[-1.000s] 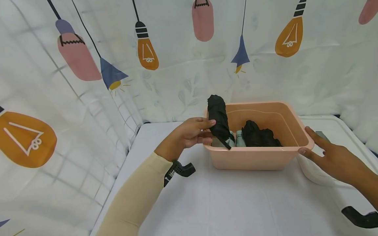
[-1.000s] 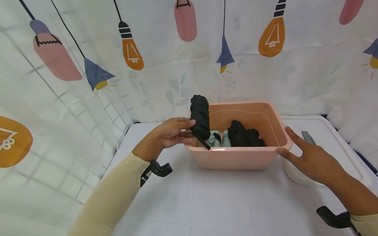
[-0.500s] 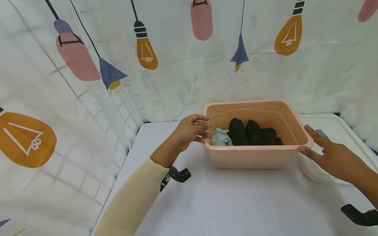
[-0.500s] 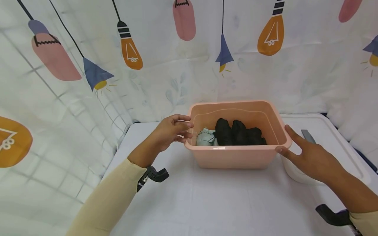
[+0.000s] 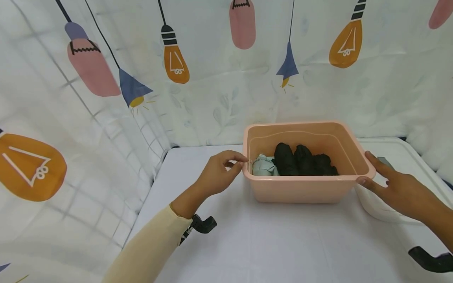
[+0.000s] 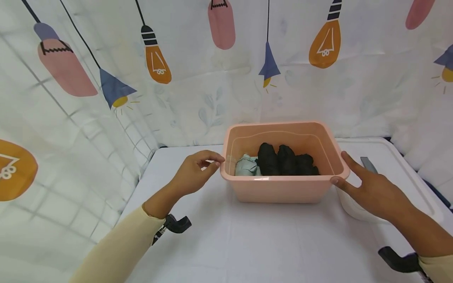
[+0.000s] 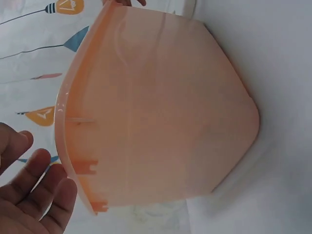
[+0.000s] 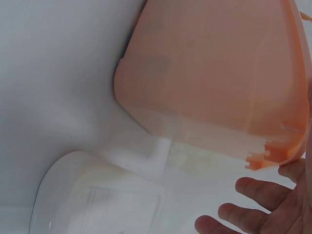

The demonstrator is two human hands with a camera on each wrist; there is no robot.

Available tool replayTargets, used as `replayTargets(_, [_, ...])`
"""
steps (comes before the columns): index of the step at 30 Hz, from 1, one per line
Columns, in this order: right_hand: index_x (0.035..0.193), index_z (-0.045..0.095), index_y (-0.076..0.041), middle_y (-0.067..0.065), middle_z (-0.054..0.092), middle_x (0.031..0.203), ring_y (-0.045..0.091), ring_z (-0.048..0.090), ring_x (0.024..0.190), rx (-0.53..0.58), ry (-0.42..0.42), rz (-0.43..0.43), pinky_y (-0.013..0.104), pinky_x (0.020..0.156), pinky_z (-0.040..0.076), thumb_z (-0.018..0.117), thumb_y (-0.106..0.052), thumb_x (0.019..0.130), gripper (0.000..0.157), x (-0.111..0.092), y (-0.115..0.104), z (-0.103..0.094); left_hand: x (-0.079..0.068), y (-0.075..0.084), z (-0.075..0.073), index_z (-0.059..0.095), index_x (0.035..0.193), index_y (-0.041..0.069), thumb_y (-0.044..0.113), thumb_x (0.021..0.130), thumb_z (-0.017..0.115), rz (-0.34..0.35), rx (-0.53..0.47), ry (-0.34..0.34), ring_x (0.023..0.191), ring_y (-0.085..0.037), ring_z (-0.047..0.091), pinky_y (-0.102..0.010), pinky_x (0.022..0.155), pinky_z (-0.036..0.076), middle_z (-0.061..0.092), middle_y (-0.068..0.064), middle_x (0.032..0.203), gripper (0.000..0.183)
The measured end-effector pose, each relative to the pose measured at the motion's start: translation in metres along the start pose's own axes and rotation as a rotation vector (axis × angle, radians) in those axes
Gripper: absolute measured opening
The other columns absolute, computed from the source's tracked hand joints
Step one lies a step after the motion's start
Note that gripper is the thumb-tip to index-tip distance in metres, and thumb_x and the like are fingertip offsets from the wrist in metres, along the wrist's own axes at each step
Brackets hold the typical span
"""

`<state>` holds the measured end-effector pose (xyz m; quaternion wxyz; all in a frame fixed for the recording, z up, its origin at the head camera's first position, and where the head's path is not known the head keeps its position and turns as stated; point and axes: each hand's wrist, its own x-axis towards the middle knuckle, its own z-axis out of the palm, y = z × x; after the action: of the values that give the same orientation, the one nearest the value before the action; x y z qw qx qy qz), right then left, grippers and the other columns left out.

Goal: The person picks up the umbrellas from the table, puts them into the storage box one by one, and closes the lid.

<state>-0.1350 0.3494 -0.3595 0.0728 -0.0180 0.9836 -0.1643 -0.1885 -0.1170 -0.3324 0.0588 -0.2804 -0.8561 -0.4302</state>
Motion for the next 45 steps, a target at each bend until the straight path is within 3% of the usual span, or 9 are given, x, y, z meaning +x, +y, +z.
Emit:
replayTargets(5, [0.161, -0.013, -0.02, 0.053, 0.044, 0.128, 0.066, 0.057, 0.1, 0.002, 0.011, -0.011, 0.063, 0.058, 0.053, 0.043, -0.065, 0.103, 0.093, -0.001, 0.001, 0.001, -0.019, -0.002, 0.003, 0.075, 0.118, 0.012, 0.003, 0.097, 0.065, 0.234, 0.208, -0.058, 0.123, -0.013, 0.058, -0.033, 0.099, 0.051, 0.066, 0.001, 0.129, 0.025])
replayTargets(8, [0.162, -0.013, -0.021, 0.053, 0.043, 0.128, 0.067, 0.056, 0.101, 0.009, 0.016, -0.012, 0.063, 0.059, 0.053, 0.044, -0.064, 0.103, 0.092, -0.001, 0.001, 0.002, -0.029, -0.006, 0.006, 0.072, 0.124, 0.013, 0.006, 0.097, 0.066, 0.322, 0.312, -0.08, 0.133, -0.016, 0.052, -0.034, 0.106, 0.047, 0.06, -0.003, 0.137, 0.028])
replayTargets(11, [0.162, -0.013, -0.022, 0.053, 0.04, 0.131, 0.068, 0.054, 0.105, 0.019, 0.019, -0.017, 0.063, 0.06, 0.052, 0.044, -0.063, 0.103, 0.092, -0.002, 0.0, 0.002, -0.038, -0.011, 0.008, 0.067, 0.134, 0.014, 0.01, 0.097, 0.066, 0.355, 0.376, -0.089, 0.141, -0.014, 0.045, -0.034, 0.105, 0.048, 0.053, -0.003, 0.147, 0.037])
replayTargets(16, [0.162, -0.012, -0.023, 0.053, 0.038, 0.133, 0.069, 0.052, 0.107, 0.023, 0.028, -0.024, 0.063, 0.06, 0.052, 0.046, -0.063, 0.103, 0.092, -0.001, 0.0, 0.002, -0.046, -0.019, 0.013, 0.06, 0.144, 0.014, 0.012, 0.094, 0.068, 0.399, 0.442, -0.091, 0.149, -0.013, 0.033, -0.033, 0.09, 0.054, 0.045, -0.006, 0.154, 0.05])
replayTargets(23, [0.162, -0.012, -0.03, 0.052, 0.033, 0.139, 0.07, 0.046, 0.115, 0.064, 0.03, -0.019, 0.07, 0.066, 0.049, 0.048, -0.061, 0.103, 0.089, -0.004, 0.0, 0.0, -0.041, -0.028, 0.018, 0.061, 0.142, 0.016, 0.012, 0.09, 0.067, 0.524, 0.49, 0.002, 0.146, -0.018, 0.039, -0.031, 0.085, 0.054, 0.051, -0.007, 0.148, 0.052])
replayTargets(29, [0.162, -0.009, -0.035, 0.043, 0.024, 0.153, 0.069, 0.045, 0.12, 0.137, 0.029, -0.032, 0.076, 0.075, 0.046, 0.052, -0.058, 0.103, 0.088, -0.001, 0.002, 0.002, -0.04, -0.033, 0.02, 0.064, 0.137, 0.016, 0.007, 0.088, 0.065, 0.559, 0.475, 0.072, 0.143, -0.019, 0.044, -0.03, 0.081, 0.055, 0.054, -0.008, 0.143, 0.05])
replayTargets(36, [0.164, -0.002, -0.034, 0.038, 0.04, 0.148, 0.065, 0.047, 0.122, 0.176, 0.013, -0.079, 0.075, 0.075, 0.045, 0.054, -0.054, 0.104, 0.084, 0.006, 0.014, -0.004, -0.037, -0.035, 0.021, 0.065, 0.135, 0.016, 0.002, 0.087, 0.062, 0.576, 0.482, 0.123, 0.141, -0.021, 0.047, -0.024, 0.063, 0.047, 0.054, -0.007, 0.141, 0.051])
replayTargets(39, [0.165, 0.005, -0.027, 0.035, 0.044, 0.147, 0.065, 0.048, 0.121, 0.178, 0.015, -0.095, 0.075, 0.077, 0.044, 0.05, -0.051, 0.106, 0.078, 0.009, 0.024, -0.009, -0.035, -0.035, 0.021, 0.065, 0.135, 0.016, -0.001, 0.085, 0.062, 0.579, 0.49, 0.141, 0.14, -0.021, 0.047, -0.024, 0.062, 0.046, 0.054, -0.007, 0.14, 0.053])
replayTargets(45, [0.16, 0.02, 0.001, 0.039, 0.049, 0.137, 0.069, 0.039, 0.12, 0.112, 0.112, -0.023, 0.081, 0.083, 0.035, 0.051, -0.051, 0.106, 0.081, 0.019, 0.049, -0.014, -0.034, -0.035, 0.022, 0.065, 0.135, 0.016, -0.001, 0.084, 0.061, 0.564, 0.478, 0.158, 0.14, -0.022, 0.047, -0.027, 0.063, 0.05, 0.053, -0.008, 0.14, 0.053])
